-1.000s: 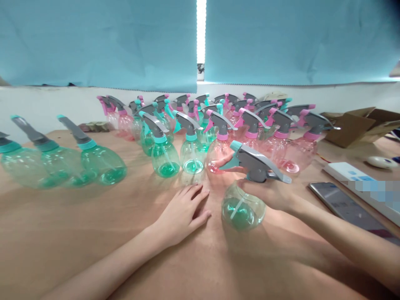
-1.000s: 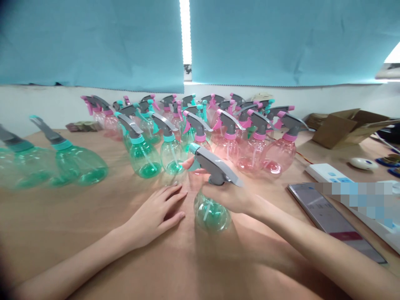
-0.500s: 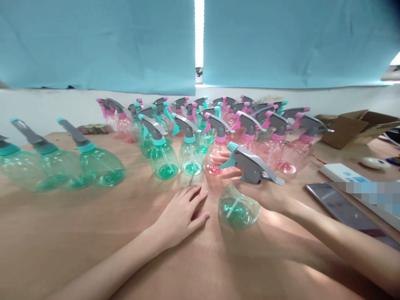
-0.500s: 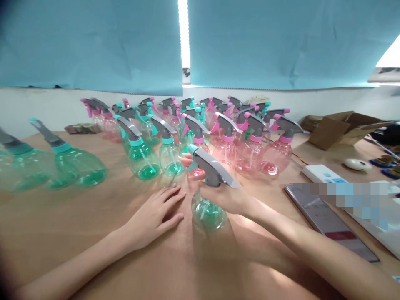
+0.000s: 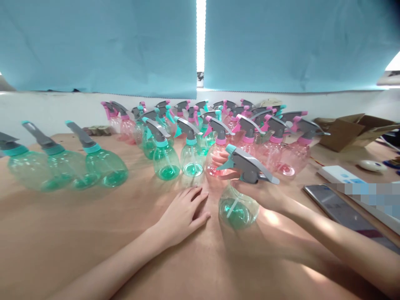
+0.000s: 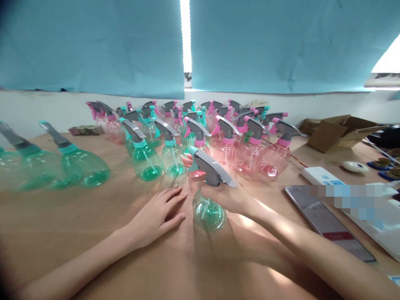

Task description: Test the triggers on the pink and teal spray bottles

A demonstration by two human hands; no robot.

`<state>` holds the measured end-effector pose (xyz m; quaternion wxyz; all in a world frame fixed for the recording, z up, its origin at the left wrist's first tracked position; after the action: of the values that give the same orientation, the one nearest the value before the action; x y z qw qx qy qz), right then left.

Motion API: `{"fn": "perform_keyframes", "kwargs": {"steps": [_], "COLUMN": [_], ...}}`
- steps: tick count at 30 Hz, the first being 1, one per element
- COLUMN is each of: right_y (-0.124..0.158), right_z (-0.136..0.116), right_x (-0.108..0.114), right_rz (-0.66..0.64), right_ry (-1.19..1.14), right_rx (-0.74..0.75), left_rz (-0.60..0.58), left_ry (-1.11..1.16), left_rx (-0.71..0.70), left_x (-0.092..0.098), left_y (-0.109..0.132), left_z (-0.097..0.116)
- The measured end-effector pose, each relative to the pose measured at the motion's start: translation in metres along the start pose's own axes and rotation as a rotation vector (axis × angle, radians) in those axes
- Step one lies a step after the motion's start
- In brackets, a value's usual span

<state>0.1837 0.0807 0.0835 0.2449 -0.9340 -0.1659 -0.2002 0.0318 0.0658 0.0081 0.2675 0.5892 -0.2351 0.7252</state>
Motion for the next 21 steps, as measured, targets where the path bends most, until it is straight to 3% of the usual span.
{"fn": "perform_keyframes", "kwargs": {"steps": [5,13,21], "right_y": [-0.004,-0.009,-0.024], "right_z": [-0.002,-0.011,-0.018], "right_x": [-0.006,-0.014,-0.043], "right_rz": [-0.017,0.001,0.029], "right_ry": [-0.235,-0.176,-0.104], "right_rx": [0.025,0.027,0.039], "left_rz": [0.012,0.081,0.227], "left_ry": [0.018,0.257,0.552], "left_rx": [-0.008,-0.051,0.006], "left_x": [0.0,0.008,0.015], "left_y": [0.0,0.005,0.024], "left_z": [0.0,0.003,0.003]}}
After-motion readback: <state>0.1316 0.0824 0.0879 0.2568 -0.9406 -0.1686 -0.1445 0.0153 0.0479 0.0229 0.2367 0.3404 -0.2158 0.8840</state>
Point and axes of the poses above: each hand's wrist, its own y-axis away from the middle knuckle, its own x-axis out of the back of the hand, z = x × y, the point moved 8 cm from there along -y, towards the middle knuckle, and after that the axes turned 5 degrees about -z, right-handed, at the moved point
